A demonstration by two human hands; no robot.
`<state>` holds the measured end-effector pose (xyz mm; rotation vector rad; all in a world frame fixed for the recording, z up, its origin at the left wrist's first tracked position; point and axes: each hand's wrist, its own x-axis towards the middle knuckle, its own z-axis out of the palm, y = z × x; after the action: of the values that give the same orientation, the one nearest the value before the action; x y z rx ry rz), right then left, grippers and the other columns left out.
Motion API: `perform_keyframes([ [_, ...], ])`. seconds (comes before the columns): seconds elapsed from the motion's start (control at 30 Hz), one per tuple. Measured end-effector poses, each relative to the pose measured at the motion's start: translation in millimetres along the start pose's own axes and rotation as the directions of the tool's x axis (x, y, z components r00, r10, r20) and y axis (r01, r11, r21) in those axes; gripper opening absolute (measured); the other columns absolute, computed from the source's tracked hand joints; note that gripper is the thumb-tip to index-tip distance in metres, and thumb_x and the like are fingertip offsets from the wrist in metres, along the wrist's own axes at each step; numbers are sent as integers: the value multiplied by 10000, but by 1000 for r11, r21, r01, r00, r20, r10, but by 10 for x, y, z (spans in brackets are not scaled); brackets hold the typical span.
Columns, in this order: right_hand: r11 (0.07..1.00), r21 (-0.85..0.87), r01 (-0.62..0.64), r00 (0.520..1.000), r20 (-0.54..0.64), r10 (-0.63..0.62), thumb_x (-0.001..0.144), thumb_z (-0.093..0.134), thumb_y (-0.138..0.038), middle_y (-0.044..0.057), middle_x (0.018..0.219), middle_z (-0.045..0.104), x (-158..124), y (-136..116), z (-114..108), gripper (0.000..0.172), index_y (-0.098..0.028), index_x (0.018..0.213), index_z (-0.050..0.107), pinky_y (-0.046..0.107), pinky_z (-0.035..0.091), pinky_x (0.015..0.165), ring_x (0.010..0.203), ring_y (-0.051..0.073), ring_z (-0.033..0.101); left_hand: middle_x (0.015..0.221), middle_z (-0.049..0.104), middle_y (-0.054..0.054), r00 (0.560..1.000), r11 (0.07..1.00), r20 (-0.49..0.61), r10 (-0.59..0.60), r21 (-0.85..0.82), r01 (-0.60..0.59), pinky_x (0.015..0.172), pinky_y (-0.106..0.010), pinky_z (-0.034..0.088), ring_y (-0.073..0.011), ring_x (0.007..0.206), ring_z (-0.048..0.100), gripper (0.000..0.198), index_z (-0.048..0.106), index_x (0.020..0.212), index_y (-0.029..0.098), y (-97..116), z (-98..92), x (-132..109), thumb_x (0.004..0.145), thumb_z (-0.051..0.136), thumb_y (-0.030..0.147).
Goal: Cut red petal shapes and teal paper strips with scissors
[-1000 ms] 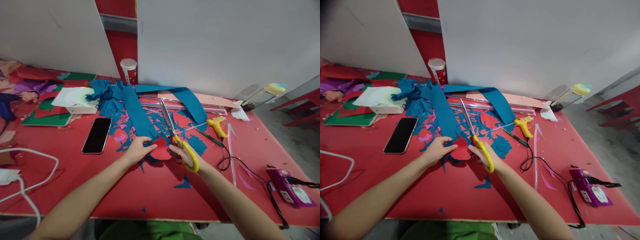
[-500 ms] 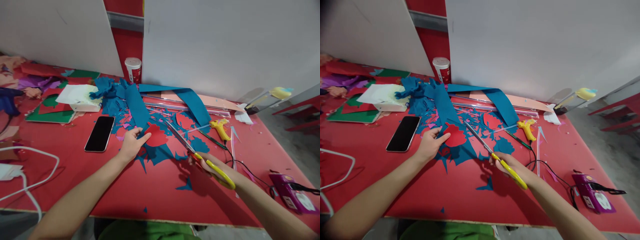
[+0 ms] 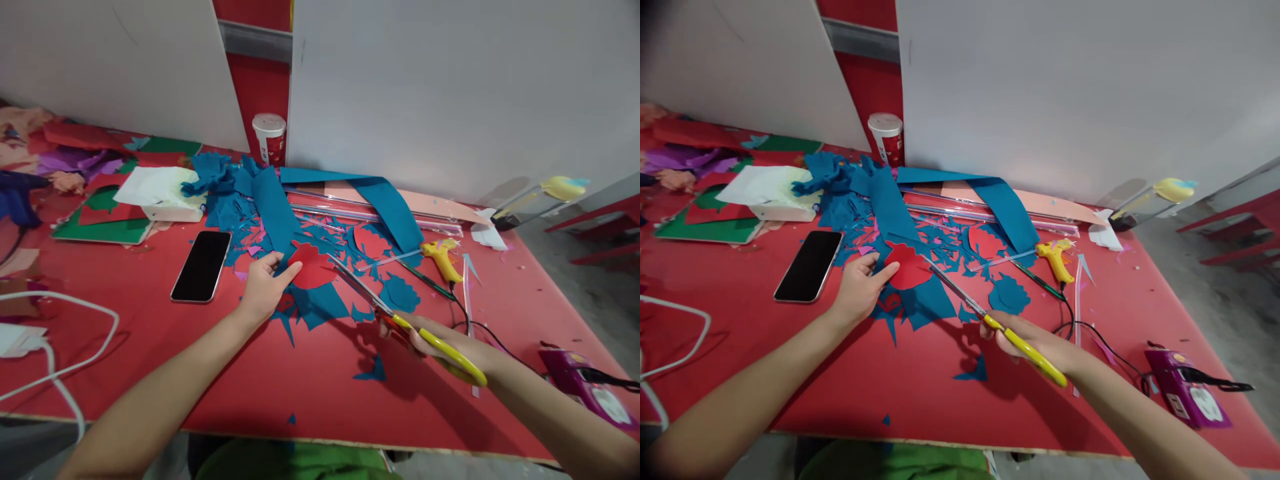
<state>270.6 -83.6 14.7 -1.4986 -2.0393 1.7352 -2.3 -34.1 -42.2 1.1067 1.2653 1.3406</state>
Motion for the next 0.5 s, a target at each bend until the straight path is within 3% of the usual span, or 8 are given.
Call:
perform_keyframes([
  [0.1,1000,-15,-2,999,53,2,753,322,-645,62,931,506,24,-2,-22,546,-194,1002,506,286,426,626,679,142,438,587,504,35,999,1000,35,-13,-19,14,543,-219,403,-93,551,471,238,530,606,157,-9,-1,-9,616,664,353],
  [0.27,999,21,26,999,39,-27,744,333,-650,57,904,511,68,-30,-26,551,-192,979,528,279,419,597,662,137,423,650,578,11,995,1000,96,-10,-29,13,638,-255,450,-125,636,537,210,592,658,151,0,5,-24,618,671,341],
  [0.5,997,44,65,998,0,-65,774,368,-592,32,777,507,87,-4,0,472,-200,946,565,258,411,556,601,128,416,663,599,2,991,998,123,-56,-18,59,616,-246,459,-124,630,544,232,606,674,147,4,12,-52,607,678,357],
])
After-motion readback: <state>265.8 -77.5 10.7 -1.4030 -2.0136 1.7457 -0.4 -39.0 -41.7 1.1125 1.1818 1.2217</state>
